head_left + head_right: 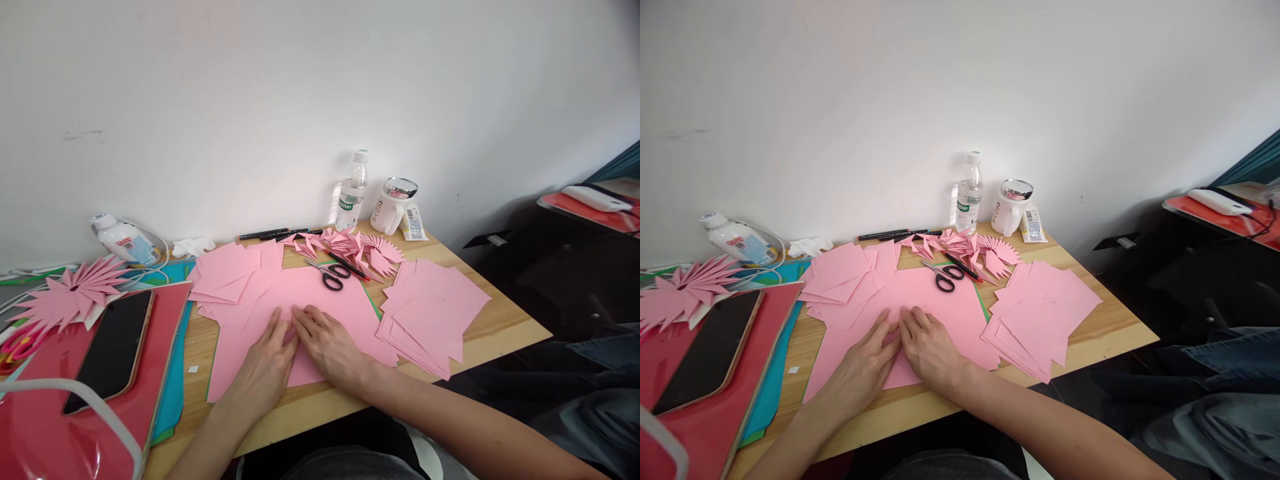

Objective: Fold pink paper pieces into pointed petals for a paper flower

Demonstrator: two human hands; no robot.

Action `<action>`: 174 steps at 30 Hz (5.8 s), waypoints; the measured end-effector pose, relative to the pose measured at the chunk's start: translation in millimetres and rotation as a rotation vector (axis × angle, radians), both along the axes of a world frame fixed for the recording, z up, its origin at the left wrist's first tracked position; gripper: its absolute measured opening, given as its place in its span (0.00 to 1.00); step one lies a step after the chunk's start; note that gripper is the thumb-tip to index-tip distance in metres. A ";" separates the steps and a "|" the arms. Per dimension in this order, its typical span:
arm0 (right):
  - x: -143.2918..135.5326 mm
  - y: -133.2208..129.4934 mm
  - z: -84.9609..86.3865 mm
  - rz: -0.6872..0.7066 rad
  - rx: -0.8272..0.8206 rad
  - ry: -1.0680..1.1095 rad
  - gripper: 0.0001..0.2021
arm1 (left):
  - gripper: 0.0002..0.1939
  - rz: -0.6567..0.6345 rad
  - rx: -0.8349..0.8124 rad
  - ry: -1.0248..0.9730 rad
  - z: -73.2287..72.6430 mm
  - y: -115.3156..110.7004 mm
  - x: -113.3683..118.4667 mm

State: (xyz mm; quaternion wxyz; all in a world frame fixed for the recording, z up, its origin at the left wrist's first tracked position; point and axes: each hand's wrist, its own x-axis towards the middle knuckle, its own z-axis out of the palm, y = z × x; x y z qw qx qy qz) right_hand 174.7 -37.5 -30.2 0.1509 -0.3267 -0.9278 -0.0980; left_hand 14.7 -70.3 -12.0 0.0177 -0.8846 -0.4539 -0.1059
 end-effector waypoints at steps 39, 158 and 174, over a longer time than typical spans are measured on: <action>15.5 36.3 45.0 -0.221 -0.495 0.034 0.12 | 0.27 0.303 0.052 0.206 -11.3 -5.2 1.6; 8.1 68.3 47.5 -0.069 -1.410 1.067 0.18 | 0.20 0.523 -0.493 -1.310 34.3 64.1 7.4; 6.8 69.5 49.5 -0.218 -1.244 1.311 0.13 | 0.14 0.382 -0.701 -1.451 40.6 66.8 8.1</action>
